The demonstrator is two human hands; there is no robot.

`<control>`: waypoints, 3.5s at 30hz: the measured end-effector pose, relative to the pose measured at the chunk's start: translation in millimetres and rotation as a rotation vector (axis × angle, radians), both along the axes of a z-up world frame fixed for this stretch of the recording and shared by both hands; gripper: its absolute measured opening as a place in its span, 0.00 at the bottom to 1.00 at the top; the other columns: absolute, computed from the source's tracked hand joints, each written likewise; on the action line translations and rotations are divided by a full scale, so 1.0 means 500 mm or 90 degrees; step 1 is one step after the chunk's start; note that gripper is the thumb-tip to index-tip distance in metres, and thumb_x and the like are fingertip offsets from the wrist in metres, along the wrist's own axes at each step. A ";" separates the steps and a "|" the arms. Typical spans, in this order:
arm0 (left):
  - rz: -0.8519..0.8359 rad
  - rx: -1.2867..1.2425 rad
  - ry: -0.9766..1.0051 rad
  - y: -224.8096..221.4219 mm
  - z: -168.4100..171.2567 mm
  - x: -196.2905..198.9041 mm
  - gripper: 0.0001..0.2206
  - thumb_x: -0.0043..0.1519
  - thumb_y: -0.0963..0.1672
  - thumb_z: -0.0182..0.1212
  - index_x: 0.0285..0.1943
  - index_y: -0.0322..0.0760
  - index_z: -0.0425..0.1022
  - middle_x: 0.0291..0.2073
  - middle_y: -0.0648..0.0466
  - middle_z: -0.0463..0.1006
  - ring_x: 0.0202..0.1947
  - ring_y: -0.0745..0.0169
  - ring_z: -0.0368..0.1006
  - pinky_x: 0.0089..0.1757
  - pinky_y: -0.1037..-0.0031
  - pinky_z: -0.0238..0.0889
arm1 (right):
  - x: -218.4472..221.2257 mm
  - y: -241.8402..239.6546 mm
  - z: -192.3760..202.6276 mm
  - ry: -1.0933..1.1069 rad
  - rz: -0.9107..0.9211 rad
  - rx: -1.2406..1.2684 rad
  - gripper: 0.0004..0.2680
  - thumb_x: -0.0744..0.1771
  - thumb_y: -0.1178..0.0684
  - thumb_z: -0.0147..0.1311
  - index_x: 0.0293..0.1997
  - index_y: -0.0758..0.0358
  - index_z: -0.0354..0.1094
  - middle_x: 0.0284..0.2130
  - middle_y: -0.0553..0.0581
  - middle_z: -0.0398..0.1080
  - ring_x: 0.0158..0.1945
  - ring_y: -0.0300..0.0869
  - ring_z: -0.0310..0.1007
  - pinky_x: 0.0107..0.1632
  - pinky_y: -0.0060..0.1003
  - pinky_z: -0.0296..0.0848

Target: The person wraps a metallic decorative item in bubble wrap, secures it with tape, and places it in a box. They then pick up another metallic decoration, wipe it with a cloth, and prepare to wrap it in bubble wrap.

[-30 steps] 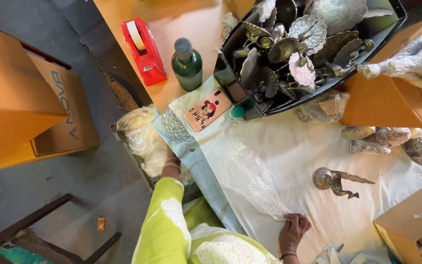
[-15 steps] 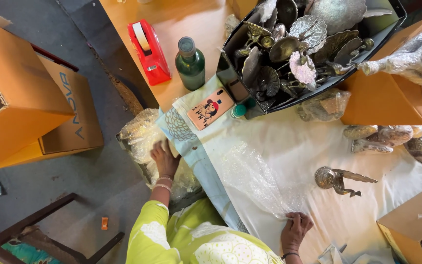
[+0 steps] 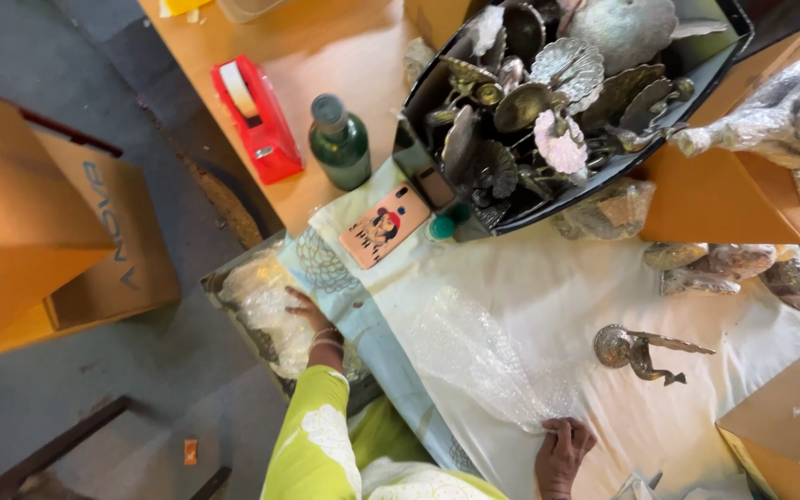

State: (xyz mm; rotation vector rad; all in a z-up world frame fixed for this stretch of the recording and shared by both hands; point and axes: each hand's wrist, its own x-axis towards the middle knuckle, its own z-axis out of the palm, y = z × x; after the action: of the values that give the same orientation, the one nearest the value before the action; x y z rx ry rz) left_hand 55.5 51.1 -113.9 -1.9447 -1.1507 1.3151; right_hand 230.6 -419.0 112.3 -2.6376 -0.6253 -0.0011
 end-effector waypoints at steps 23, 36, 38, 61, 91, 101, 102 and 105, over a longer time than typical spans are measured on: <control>0.324 -0.258 -0.695 0.064 0.057 -0.049 0.50 0.54 0.65 0.55 0.80 0.44 0.38 0.79 0.42 0.30 0.73 0.19 0.14 0.61 0.25 0.24 | 0.000 0.007 0.008 0.005 -0.035 0.033 0.08 0.60 0.64 0.54 0.37 0.55 0.69 0.44 0.55 0.66 0.55 0.55 0.60 0.59 0.47 0.63; -0.015 -0.089 -0.997 -0.011 0.412 -0.133 0.14 0.56 0.47 0.67 0.50 0.45 0.74 0.50 0.50 0.73 0.57 0.43 0.65 0.56 0.50 0.58 | 0.017 0.013 0.082 0.080 -0.009 0.156 0.08 0.62 0.55 0.62 0.42 0.59 0.69 0.43 0.58 0.69 0.52 0.56 0.62 0.56 0.49 0.65; -0.130 -0.196 -1.057 -0.054 0.481 -0.096 0.15 0.55 0.47 0.66 0.49 0.42 0.73 0.48 0.49 0.73 0.55 0.44 0.65 0.56 0.51 0.56 | 0.025 -0.003 0.074 0.081 -0.027 0.195 0.07 0.63 0.55 0.60 0.41 0.59 0.69 0.40 0.57 0.70 0.49 0.54 0.64 0.52 0.47 0.67; -0.209 -0.116 -1.058 0.032 0.506 0.284 0.12 0.57 0.43 0.64 0.49 0.37 0.76 0.49 0.44 0.74 0.55 0.39 0.66 0.53 0.51 0.60 | -0.044 -0.275 -0.005 0.211 -0.374 0.333 0.12 0.67 0.52 0.55 0.55 0.62 0.61 0.33 0.53 0.70 0.30 0.37 0.71 0.30 0.34 0.72; -0.444 -0.649 -1.139 -0.222 0.644 0.317 0.04 0.60 0.42 0.61 0.41 0.36 0.76 0.39 0.47 0.77 0.46 0.44 0.69 0.50 0.57 0.62 | -0.058 -0.155 0.058 0.320 -0.479 0.594 0.06 0.69 0.53 0.53 0.51 0.57 0.68 0.25 0.47 0.65 0.20 0.30 0.58 0.22 0.29 0.58; -0.759 -0.998 -1.098 -0.478 0.990 0.486 0.13 0.58 0.41 0.66 0.51 0.35 0.75 0.50 0.47 0.78 0.56 0.42 0.70 0.59 0.57 0.59 | -0.007 -0.125 0.276 0.201 -0.319 0.568 0.07 0.67 0.57 0.60 0.48 0.61 0.76 0.25 0.44 0.66 0.25 0.27 0.59 0.27 0.26 0.60; -0.820 -1.036 -1.067 -0.503 1.024 0.501 0.17 0.58 0.43 0.67 0.56 0.34 0.74 0.54 0.45 0.77 0.60 0.39 0.68 0.61 0.56 0.55 | 0.001 -0.134 0.284 0.173 -0.219 0.620 0.07 0.67 0.59 0.59 0.48 0.64 0.75 0.31 0.43 0.71 0.30 0.26 0.64 0.32 0.25 0.66; -0.940 -1.149 -0.940 -0.566 1.066 0.538 0.24 0.54 0.47 0.69 0.60 0.35 0.75 0.56 0.40 0.78 0.62 0.33 0.63 0.60 0.52 0.46 | 0.021 -0.142 0.379 0.230 -0.211 0.502 0.06 0.67 0.59 0.62 0.47 0.64 0.78 0.24 0.47 0.69 0.26 0.29 0.62 0.27 0.27 0.63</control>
State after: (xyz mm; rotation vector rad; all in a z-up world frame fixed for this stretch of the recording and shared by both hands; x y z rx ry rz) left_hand 324.7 -231.7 419.1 -3.3140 1.9976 -0.6320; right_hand 240.9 -489.9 301.8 -1.8715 -0.0276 0.1050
